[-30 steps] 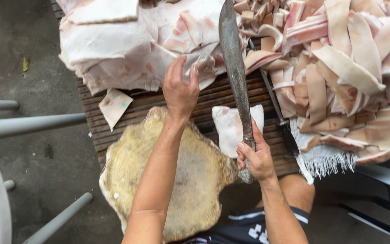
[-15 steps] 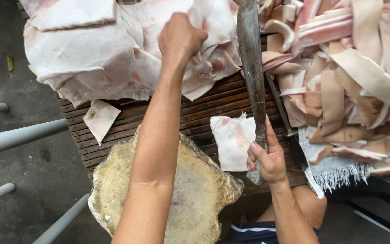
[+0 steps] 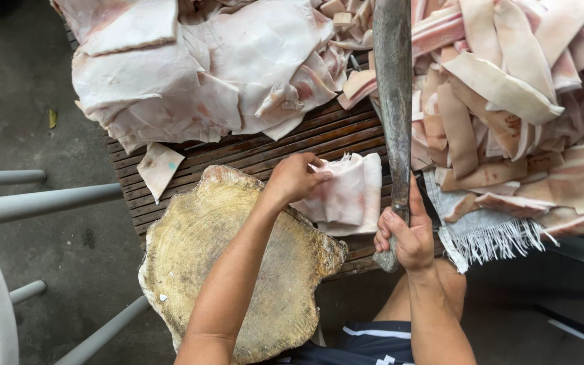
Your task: The person cuts large pieces of pork skin into thin rectangular strips on a round wooden cutting block using a cleaver. They pick up pieces of skin from a large stack on the table, slice them into strips by hand, and move the finished pieces to a separate pile.
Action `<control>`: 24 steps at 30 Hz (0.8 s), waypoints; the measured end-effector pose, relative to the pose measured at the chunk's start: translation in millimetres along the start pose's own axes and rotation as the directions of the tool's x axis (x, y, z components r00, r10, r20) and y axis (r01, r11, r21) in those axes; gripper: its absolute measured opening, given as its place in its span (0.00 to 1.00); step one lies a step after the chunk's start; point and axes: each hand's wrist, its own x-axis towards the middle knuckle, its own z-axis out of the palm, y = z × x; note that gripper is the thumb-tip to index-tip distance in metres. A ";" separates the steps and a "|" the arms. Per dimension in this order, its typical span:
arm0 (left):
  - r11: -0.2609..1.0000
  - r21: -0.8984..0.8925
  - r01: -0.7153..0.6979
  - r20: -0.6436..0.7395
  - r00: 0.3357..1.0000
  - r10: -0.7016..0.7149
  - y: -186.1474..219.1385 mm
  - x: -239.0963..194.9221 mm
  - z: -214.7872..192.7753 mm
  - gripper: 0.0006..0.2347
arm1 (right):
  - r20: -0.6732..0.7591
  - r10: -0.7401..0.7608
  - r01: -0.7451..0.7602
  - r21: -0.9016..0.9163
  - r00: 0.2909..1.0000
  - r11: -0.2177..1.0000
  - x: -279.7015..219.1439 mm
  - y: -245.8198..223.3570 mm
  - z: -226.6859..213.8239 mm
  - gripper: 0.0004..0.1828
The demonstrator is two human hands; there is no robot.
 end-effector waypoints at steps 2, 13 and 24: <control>0.989 -0.043 -0.143 -0.199 0.971 0.132 -5.3 13.1 -7.3 0.15 | -0.018 0.018 -0.018 -0.003 1.000 1.000 1.9 7.3 1.9 0.43; 0.863 0.477 -0.165 -0.662 0.578 0.477 -10.9 149.6 -162.3 0.45 | 0.006 0.154 -0.147 -0.264 0.988 0.953 116.2 5.4 57.0 0.43; 0.873 0.478 -0.096 -0.283 0.924 0.256 33.9 178.5 -241.1 0.46 | -0.083 0.078 -0.097 -0.260 0.994 0.961 226.1 23.3 117.0 0.41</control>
